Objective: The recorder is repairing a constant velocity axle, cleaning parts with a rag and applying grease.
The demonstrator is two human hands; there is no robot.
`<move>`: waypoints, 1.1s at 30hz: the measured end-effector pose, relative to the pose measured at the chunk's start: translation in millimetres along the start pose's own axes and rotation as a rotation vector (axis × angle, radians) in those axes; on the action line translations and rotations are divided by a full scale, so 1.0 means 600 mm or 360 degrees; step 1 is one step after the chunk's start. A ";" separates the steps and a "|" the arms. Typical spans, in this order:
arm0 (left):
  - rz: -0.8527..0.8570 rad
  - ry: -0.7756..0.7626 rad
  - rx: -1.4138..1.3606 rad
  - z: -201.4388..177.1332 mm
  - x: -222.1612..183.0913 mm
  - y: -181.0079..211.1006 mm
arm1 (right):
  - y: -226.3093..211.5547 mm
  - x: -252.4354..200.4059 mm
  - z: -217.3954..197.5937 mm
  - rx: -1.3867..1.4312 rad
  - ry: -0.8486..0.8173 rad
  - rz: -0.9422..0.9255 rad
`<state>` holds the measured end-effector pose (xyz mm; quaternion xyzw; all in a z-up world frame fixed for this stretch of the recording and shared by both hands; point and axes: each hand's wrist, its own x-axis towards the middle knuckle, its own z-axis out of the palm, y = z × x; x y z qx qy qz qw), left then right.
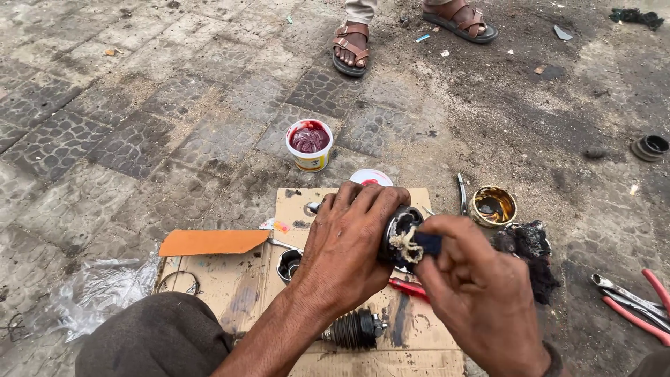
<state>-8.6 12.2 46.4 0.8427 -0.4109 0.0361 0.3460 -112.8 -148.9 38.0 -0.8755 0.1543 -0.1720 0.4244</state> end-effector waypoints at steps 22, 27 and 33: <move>0.0473 -0.0030 0.0240 0.055 -0.020 0.000 | 0.129 -0.021 0.017 0.2533 -0.1381 0.1131; 0.0421 0.0090 0.0140 0.049 -0.023 -0.007 | 0.094 0.001 0.007 0.1518 -0.1313 0.1079; 0.0344 -0.0225 0.0161 0.030 -0.032 -0.015 | 0.072 0.008 0.016 -0.0221 -0.1366 0.0111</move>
